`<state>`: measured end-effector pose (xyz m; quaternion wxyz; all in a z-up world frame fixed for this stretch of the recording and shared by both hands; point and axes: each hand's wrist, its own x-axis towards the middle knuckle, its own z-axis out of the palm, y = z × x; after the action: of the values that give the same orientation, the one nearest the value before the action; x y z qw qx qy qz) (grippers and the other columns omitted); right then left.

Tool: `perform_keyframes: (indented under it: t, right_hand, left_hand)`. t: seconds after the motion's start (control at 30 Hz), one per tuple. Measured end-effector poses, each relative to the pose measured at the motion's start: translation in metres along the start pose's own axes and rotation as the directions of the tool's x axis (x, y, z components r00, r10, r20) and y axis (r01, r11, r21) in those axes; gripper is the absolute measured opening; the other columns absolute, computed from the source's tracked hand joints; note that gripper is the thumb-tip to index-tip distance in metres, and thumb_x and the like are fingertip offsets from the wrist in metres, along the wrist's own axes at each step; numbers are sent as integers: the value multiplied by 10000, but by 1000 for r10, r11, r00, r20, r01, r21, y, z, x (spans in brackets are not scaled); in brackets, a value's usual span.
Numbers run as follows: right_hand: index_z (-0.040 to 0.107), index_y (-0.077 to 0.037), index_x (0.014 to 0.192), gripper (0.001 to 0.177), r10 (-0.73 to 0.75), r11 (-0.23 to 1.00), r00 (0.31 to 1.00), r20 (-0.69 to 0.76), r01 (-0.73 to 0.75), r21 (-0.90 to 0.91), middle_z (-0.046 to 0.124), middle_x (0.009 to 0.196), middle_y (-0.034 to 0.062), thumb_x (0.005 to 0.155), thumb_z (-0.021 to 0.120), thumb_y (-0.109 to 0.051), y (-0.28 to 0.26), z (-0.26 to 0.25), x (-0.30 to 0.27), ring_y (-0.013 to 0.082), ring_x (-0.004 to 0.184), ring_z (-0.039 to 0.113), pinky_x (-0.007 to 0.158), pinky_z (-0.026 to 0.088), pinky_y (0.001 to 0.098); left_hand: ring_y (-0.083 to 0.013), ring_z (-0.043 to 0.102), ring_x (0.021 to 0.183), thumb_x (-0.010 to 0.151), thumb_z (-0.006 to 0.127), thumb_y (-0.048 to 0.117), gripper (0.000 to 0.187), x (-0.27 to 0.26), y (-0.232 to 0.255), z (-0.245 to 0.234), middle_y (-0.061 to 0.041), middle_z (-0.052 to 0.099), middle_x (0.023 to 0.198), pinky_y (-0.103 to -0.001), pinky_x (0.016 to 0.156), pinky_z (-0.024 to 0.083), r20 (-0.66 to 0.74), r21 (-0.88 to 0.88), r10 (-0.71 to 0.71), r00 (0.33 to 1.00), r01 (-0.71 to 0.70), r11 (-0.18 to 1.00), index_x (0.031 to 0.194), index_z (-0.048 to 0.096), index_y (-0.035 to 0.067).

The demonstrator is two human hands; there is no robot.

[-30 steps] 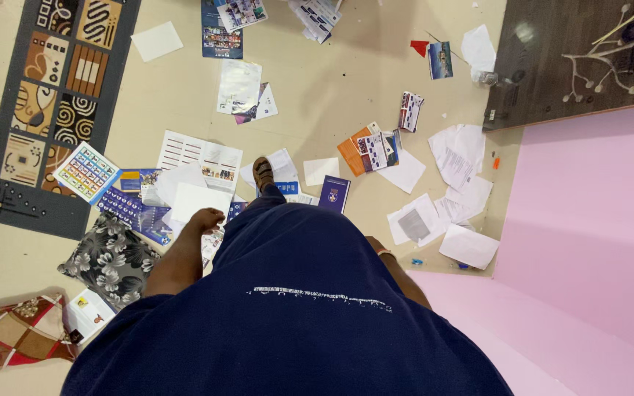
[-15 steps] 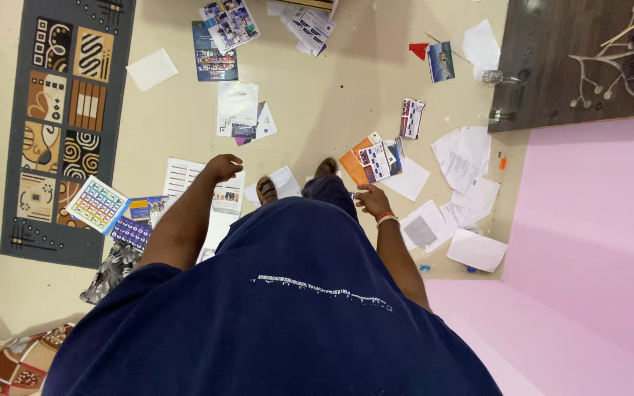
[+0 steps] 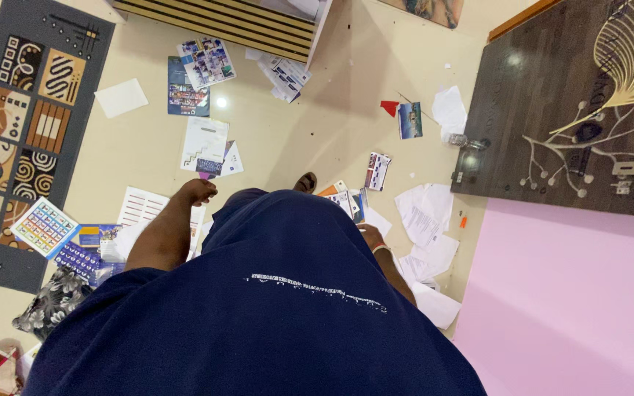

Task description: The person picks up several papers and booklets from the floor and table, flips through them, and places them onto stacks on the shelf and table.

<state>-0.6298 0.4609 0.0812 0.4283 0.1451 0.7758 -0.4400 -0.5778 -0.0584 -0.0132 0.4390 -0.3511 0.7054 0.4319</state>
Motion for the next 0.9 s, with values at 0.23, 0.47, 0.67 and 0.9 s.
perform_keyframes:
  t: [0.23,0.47,0.67,0.9]
  right_hand:
    - [655,-78,1276,396,86,994,991,-99,-79,72,752,965,54,882,682,-104,-50,-100,111,158,750,703,605,536,313]
    - [686,-89,1262,393,45,998,999,-25,-44,50,762,975,57,872,683,-140,-89,-91,158,173,746,706,628,536,327]
    - [721,-63,1223,352,-38,969,994,105,62,-238,783,940,106,893,724,-185,-112,-104,137,181,784,745,707,575,320]
    - [714,-51,1188,299,-15,989,997,78,26,-143,769,938,121,908,706,-156,-182,-164,181,190,755,744,641,563,332]
  left_hand:
    - [-210,743,876,903,719,269,393,32,121,4,-90,763,1048,-362,709,586,-82,-60,274,958,-279,958,1262,700,110]
    - [-208,766,850,903,727,271,403,51,176,-5,-135,781,1018,-368,731,601,-38,41,303,952,-302,952,1267,708,99]
    - [-216,739,934,910,734,285,408,74,192,-38,-95,765,1102,-388,751,595,3,19,36,999,-36,999,1293,700,149]
    - [-229,744,905,938,723,276,393,122,270,-106,-140,769,1082,-358,722,603,5,-5,60,998,-60,998,1299,698,124]
